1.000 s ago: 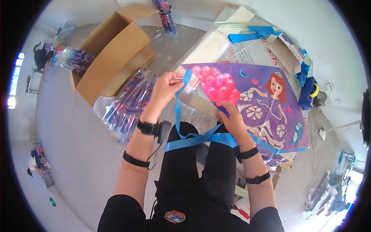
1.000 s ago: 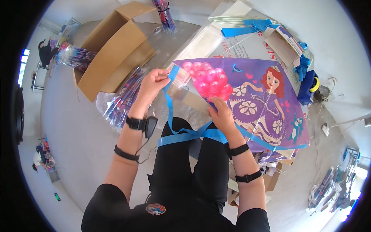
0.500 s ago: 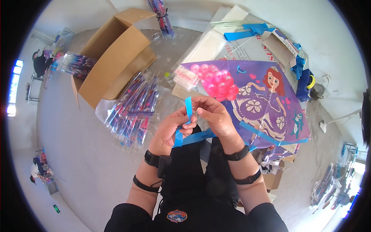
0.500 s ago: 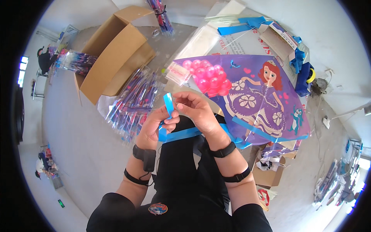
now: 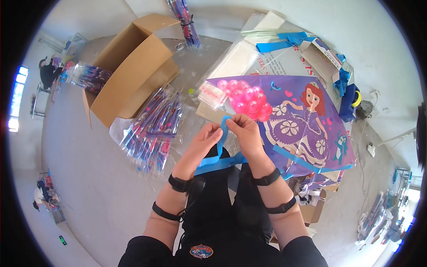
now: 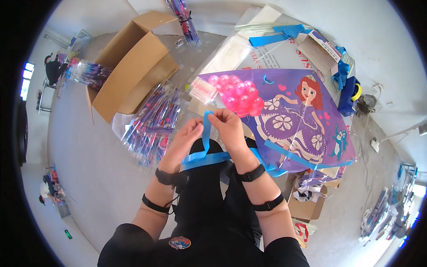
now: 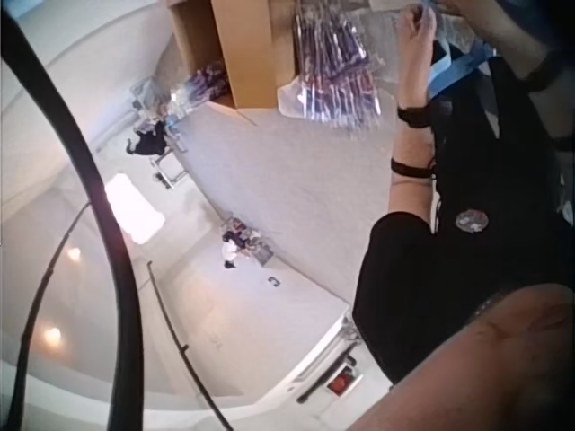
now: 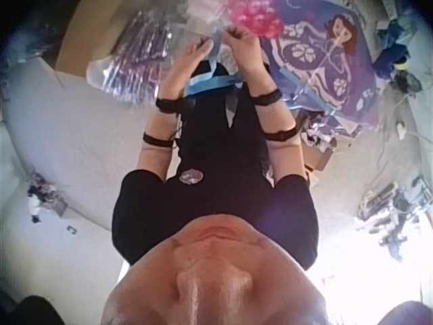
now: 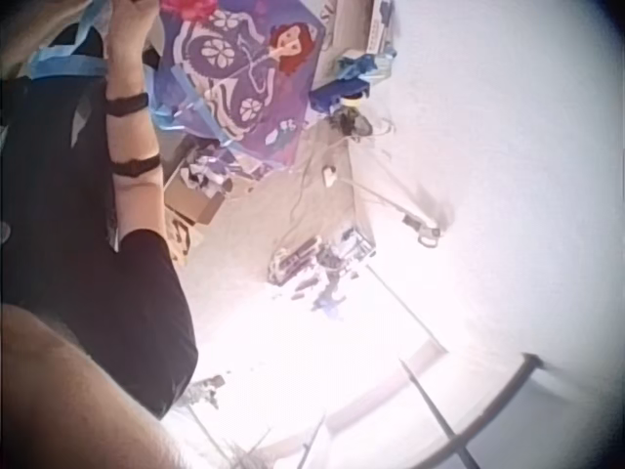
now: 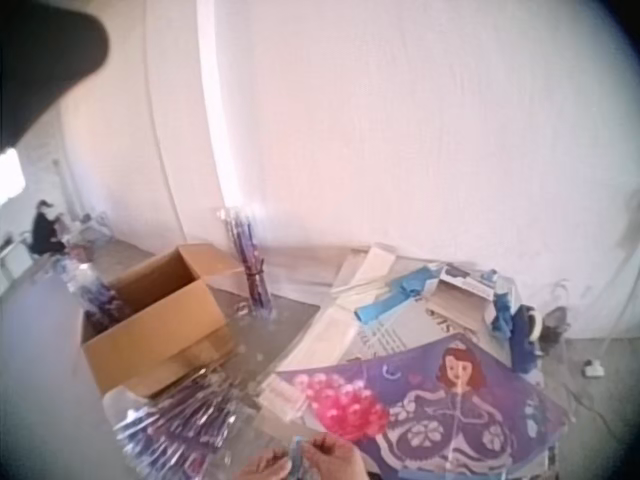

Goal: The recorder is assembling a character-themed kite by attaching blue plastic ribbons to the frame using tape.

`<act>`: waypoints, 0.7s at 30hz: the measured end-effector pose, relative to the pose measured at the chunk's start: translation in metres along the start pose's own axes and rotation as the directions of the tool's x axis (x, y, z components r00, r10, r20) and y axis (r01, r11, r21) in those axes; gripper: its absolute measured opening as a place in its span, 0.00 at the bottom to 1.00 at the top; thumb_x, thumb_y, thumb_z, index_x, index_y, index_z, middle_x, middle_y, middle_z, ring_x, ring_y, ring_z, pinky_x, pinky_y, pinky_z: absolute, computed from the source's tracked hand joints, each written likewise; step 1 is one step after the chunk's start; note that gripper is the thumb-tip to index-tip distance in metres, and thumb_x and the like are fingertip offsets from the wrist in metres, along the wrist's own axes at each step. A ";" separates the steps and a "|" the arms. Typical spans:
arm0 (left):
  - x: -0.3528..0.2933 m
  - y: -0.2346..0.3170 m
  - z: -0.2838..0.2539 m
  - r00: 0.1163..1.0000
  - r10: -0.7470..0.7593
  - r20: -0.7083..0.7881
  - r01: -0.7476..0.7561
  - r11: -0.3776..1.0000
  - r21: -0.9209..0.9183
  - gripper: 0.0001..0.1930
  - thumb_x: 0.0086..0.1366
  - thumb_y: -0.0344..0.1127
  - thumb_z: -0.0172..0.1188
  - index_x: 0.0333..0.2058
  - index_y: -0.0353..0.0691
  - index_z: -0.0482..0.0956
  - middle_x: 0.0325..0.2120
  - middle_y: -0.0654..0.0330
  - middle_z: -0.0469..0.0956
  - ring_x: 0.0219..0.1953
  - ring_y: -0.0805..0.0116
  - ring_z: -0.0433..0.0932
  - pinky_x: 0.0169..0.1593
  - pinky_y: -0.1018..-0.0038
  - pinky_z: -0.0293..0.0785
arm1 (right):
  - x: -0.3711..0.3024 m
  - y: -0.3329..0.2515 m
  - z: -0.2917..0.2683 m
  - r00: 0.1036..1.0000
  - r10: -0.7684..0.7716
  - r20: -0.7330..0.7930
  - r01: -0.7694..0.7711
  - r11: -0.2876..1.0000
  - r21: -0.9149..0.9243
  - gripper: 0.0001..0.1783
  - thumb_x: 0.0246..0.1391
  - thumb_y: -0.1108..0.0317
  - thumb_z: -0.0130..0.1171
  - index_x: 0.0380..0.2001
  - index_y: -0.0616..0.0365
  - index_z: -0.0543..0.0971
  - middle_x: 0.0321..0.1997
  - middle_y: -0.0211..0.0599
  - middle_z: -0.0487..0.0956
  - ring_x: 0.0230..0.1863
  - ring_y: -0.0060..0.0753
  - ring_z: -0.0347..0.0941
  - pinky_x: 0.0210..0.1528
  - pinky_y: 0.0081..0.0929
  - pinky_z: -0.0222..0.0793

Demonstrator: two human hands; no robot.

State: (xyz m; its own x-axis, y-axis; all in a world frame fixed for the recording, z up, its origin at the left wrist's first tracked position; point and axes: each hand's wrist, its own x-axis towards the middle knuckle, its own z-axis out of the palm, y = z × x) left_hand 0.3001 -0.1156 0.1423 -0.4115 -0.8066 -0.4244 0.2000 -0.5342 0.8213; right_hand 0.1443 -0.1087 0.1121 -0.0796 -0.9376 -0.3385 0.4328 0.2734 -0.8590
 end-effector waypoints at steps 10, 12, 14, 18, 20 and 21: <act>0.103 -0.018 -0.061 0.962 0.164 -0.218 0.008 0.782 0.623 0.10 0.63 0.36 0.57 0.32 0.33 0.76 0.23 0.66 0.75 0.27 0.79 0.70 0.30 0.79 0.66 | 0.071 0.049 -0.035 0.901 -0.433 0.022 0.296 0.580 -0.759 0.13 0.50 0.68 0.61 0.39 0.62 0.77 0.39 0.38 0.78 0.44 0.40 0.74 0.46 0.32 0.69; 0.134 -0.023 -0.078 0.967 0.168 -0.193 -0.003 0.762 0.647 0.11 0.62 0.37 0.57 0.32 0.33 0.77 0.23 0.64 0.76 0.27 0.77 0.71 0.31 0.78 0.67 | 0.080 0.053 -0.051 0.889 -0.419 0.187 0.311 0.251 -0.916 0.19 0.49 0.68 0.59 0.45 0.59 0.75 0.51 0.42 0.73 0.55 0.51 0.66 0.54 0.42 0.66; 0.152 -0.016 -0.092 0.966 0.184 -0.182 -0.011 0.733 0.680 0.12 0.62 0.38 0.58 0.33 0.32 0.77 0.24 0.62 0.77 0.27 0.76 0.72 0.31 0.76 0.68 | 0.086 0.054 -0.050 0.906 -0.350 0.236 0.318 0.198 -0.927 0.20 0.50 0.68 0.58 0.48 0.59 0.73 0.54 0.41 0.71 0.58 0.46 0.64 0.57 0.39 0.65; 0.186 -0.019 -0.092 0.967 0.102 -0.234 0.125 0.611 0.782 0.15 0.59 0.42 0.60 0.33 0.33 0.79 0.27 0.56 0.80 0.29 0.69 0.77 0.34 0.73 0.71 | 0.098 0.067 -0.063 0.893 -0.286 0.347 0.374 0.044 -0.926 0.21 0.50 0.67 0.57 0.48 0.59 0.73 0.54 0.40 0.71 0.59 0.44 0.63 0.59 0.38 0.63; 0.196 -0.022 -0.093 0.962 0.077 -0.261 0.171 0.576 0.799 0.16 0.58 0.43 0.61 0.32 0.34 0.80 0.28 0.54 0.80 0.30 0.66 0.78 0.35 0.73 0.71 | 0.098 0.069 -0.063 0.889 -0.283 0.359 0.376 0.006 -0.927 0.21 0.50 0.66 0.57 0.49 0.59 0.73 0.55 0.40 0.71 0.59 0.43 0.64 0.60 0.38 0.62; 0.198 -0.024 -0.095 0.957 0.058 -0.285 0.205 0.563 0.801 0.16 0.57 0.44 0.61 0.31 0.33 0.80 0.27 0.53 0.80 0.30 0.65 0.78 0.35 0.71 0.72 | 0.097 0.068 -0.060 0.888 -0.289 0.357 0.374 0.005 -0.927 0.21 0.50 0.66 0.57 0.49 0.58 0.73 0.54 0.39 0.72 0.58 0.42 0.64 0.59 0.38 0.62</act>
State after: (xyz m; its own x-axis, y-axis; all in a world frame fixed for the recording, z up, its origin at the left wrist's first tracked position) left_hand 0.2983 -0.2864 0.0020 -0.1290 -0.8746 -0.4674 -0.6837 -0.2629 0.6807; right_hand 0.1120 -0.1678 -0.0025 0.1247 -0.9886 0.0849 -0.8602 -0.1503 -0.4874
